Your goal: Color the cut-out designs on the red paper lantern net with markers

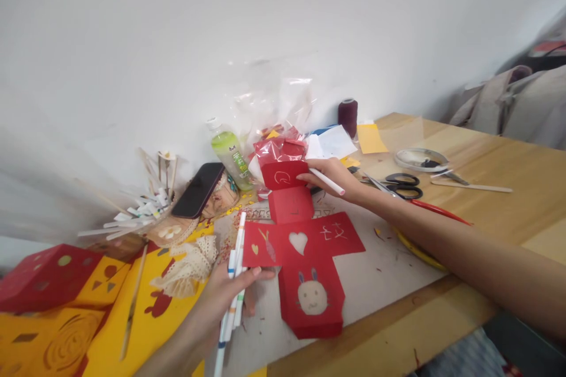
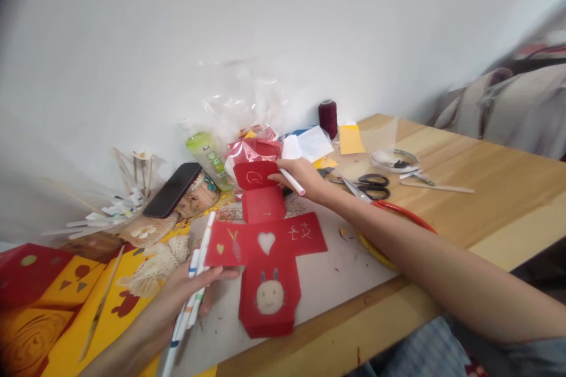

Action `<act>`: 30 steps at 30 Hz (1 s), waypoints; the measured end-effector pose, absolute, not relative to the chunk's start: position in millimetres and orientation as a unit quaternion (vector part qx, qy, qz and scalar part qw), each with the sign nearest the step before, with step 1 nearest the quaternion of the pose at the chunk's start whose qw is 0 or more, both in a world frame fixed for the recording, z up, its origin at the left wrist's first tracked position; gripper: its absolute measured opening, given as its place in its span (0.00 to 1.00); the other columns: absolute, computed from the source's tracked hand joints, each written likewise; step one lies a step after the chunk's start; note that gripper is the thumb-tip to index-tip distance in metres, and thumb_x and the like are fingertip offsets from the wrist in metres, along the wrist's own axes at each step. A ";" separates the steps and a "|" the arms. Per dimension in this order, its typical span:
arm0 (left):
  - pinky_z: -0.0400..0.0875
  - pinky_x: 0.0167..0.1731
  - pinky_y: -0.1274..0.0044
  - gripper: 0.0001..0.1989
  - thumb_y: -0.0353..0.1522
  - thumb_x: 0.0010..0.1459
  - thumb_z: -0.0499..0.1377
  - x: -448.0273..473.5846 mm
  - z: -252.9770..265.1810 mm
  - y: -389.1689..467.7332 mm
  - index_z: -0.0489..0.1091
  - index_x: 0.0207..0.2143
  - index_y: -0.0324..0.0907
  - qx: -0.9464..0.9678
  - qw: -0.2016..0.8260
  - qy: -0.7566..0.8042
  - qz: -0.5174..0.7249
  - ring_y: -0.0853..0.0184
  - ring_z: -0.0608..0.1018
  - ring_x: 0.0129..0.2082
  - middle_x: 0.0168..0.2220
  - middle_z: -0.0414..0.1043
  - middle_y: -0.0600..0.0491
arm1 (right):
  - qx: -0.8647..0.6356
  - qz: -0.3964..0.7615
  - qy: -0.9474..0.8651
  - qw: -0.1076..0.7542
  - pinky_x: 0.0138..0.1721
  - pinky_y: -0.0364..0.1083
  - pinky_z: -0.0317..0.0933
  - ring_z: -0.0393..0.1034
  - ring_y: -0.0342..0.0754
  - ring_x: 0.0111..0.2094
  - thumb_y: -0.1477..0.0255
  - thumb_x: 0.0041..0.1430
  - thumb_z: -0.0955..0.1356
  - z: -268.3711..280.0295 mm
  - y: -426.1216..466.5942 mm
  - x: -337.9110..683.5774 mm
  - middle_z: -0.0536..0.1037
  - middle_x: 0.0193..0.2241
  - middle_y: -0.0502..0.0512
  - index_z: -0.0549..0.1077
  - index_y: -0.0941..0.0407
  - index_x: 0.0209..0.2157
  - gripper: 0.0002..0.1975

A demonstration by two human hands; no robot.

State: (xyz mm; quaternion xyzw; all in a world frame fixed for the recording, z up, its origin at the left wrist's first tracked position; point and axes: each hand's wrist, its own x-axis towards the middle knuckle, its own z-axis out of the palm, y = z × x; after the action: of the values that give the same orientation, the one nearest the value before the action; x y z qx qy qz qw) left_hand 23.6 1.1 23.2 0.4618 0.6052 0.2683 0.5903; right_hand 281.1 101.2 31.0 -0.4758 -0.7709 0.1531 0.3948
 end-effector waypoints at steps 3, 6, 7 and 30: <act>0.60 0.11 0.82 0.24 0.42 0.40 0.63 24.3 24.4 1.2 0.69 0.36 0.34 0.466 0.591 0.601 0.270 0.76 0.65 0.10 0.31 0.75 0.45 | -0.474 0.151 -0.773 0.394 0.23 0.40 0.51 0.62 0.42 0.21 0.66 0.54 0.62 28.8 101.8 281.5 0.67 0.17 0.49 0.60 0.57 0.19 0.13; 0.58 0.10 0.83 0.24 0.42 0.40 0.64 24.6 25.4 0.9 0.69 0.36 0.34 0.458 0.587 0.609 0.275 0.74 0.65 0.10 0.21 0.73 0.50 | -0.468 0.151 -0.776 0.395 0.23 0.40 0.50 0.62 0.42 0.21 0.66 0.54 0.62 25.8 103.0 282.1 0.67 0.17 0.48 0.59 0.56 0.19 0.14; 0.57 0.10 0.84 0.24 0.42 0.40 0.63 24.4 25.6 0.6 0.69 0.37 0.34 0.451 0.585 0.614 0.278 0.74 0.66 0.11 0.18 0.71 0.51 | -0.466 0.152 -0.777 0.396 0.23 0.40 0.51 0.61 0.42 0.21 0.65 0.54 0.62 24.6 103.7 282.4 0.67 0.17 0.48 0.58 0.56 0.19 0.14; 0.57 0.11 0.88 0.14 0.36 0.46 0.62 13.8 27.3 10.3 0.64 0.31 0.37 0.362 0.594 0.607 0.384 0.77 0.68 0.13 0.14 0.66 0.57 | -0.471 0.249 -0.729 0.430 0.25 0.44 0.60 0.69 0.48 0.25 0.61 0.52 0.63 33.3 96.0 282.8 0.71 0.22 0.51 0.64 0.57 0.22 0.14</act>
State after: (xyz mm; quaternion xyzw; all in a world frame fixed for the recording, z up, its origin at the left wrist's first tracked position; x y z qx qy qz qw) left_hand 13.8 10.3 27.3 0.3622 0.6070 0.3844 0.5938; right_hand 282.8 96.0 33.3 -0.4706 -0.7289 0.2494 0.4301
